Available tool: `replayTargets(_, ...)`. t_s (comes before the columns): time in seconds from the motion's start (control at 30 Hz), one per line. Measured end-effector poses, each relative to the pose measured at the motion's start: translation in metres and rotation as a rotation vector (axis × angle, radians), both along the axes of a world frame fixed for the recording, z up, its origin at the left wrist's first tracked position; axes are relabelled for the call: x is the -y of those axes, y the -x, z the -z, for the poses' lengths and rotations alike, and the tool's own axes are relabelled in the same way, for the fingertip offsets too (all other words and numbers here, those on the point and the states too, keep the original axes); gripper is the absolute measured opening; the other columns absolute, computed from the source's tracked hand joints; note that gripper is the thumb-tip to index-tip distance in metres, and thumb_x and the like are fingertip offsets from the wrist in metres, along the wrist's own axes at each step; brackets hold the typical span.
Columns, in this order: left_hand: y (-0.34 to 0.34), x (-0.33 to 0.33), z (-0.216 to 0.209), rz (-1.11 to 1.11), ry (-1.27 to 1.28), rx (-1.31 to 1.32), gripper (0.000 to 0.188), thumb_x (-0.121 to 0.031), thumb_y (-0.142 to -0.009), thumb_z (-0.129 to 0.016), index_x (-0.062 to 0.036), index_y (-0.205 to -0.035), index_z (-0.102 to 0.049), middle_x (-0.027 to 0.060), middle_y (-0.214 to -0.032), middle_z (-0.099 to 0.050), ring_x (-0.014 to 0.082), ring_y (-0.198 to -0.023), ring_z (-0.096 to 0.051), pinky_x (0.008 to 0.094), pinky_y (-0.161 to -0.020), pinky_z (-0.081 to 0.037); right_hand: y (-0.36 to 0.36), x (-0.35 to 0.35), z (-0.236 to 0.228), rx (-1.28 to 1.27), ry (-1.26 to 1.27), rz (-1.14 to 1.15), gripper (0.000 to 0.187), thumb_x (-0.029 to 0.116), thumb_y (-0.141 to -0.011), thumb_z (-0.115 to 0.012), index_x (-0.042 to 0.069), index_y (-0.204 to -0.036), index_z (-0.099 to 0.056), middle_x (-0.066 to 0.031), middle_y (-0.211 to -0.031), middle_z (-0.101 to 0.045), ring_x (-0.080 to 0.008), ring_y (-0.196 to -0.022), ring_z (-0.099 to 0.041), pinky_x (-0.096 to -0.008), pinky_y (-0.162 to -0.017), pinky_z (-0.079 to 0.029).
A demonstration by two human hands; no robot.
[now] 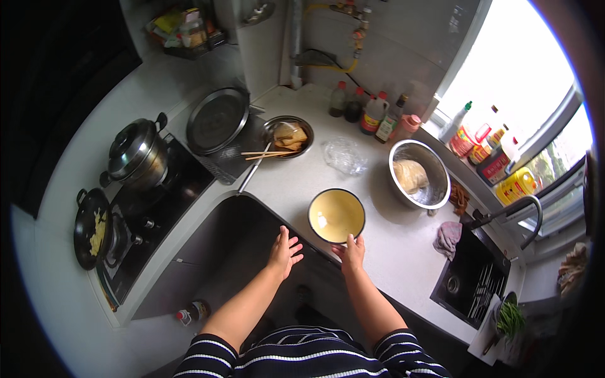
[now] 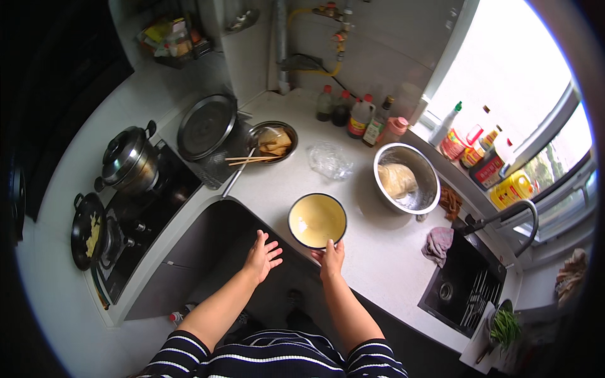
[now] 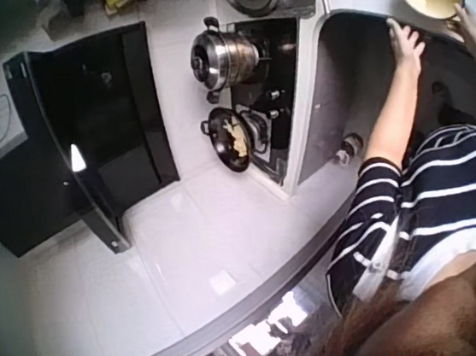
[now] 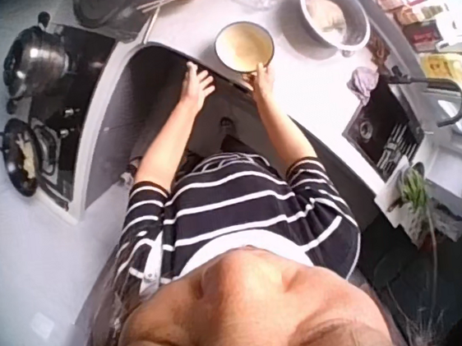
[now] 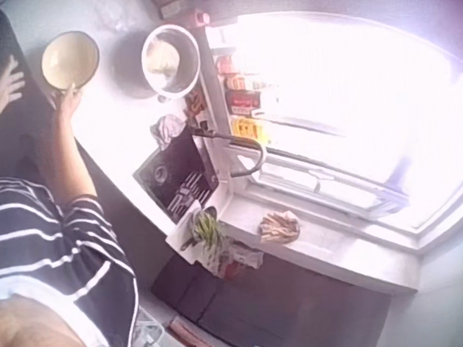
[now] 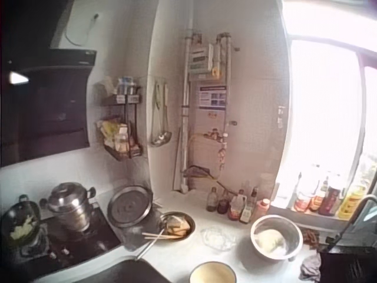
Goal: The person whisks eggs in a bowl using chopsticks, pours the mixture into a heated wok on a stove, stirs the eggs as they cook, and sprinkles seasoning from a container into the pan.
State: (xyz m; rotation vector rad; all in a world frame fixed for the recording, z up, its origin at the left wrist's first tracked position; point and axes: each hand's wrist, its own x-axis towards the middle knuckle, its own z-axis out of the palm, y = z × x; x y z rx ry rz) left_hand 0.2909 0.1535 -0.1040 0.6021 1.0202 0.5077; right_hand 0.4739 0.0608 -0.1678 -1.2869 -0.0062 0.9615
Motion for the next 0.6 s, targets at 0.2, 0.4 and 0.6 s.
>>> replayTargets(0.2,0.146,0.010,-0.034,-0.302,-0.182,-0.023,0.063,-0.042,-0.094,-0.060,-0.0053,-0.140,-0.037,0.0165,-0.129,-0.051,0.0273,-0.111,-0.058,0.0447,-0.093,-0.048,0.057,0.020,0.001,0.126,0.251,0.222,0.036,0.040,-0.094,-0.058,0.013,-0.116,-0.048,-0.0075,-0.104,-0.058,-0.0189,-0.058,-0.060,-0.0267,-0.047,-0.048)
replayTargets(0.4,0.324,0.011,-0.089,-0.715,-0.539,-0.094,0.028,-0.016,-0.096,-0.059,-0.0054,-0.121,-0.053,0.0114,-0.111,-0.060,0.0206,-0.097,-0.063,0.0347,-0.085,-0.052,0.258,-0.078,-0.076,0.389,-0.253,-0.494,0.006,0.008,-0.089,-0.068,0.002,-0.088,-0.068,-0.0017,-0.073,-0.063,-0.0076,-0.058,-0.055,-0.0219,-0.053,-0.046)
replayTargets(0.6,0.486,0.016,-0.117,-1.054,-0.920,-0.298,0.020,-0.010,-0.095,-0.060,-0.0025,-0.113,-0.054,0.0085,-0.100,-0.063,0.0161,-0.085,-0.064,0.0288,-0.078,-0.053,0.478,-0.205,-0.134,1.110,-0.813,-1.009,0.026,0.011,-0.085,-0.071,0.003,-0.110,-0.067,-0.0129,-0.098,-0.067,-0.0312,-0.091,-0.065,-0.0340,-0.081,-0.052)
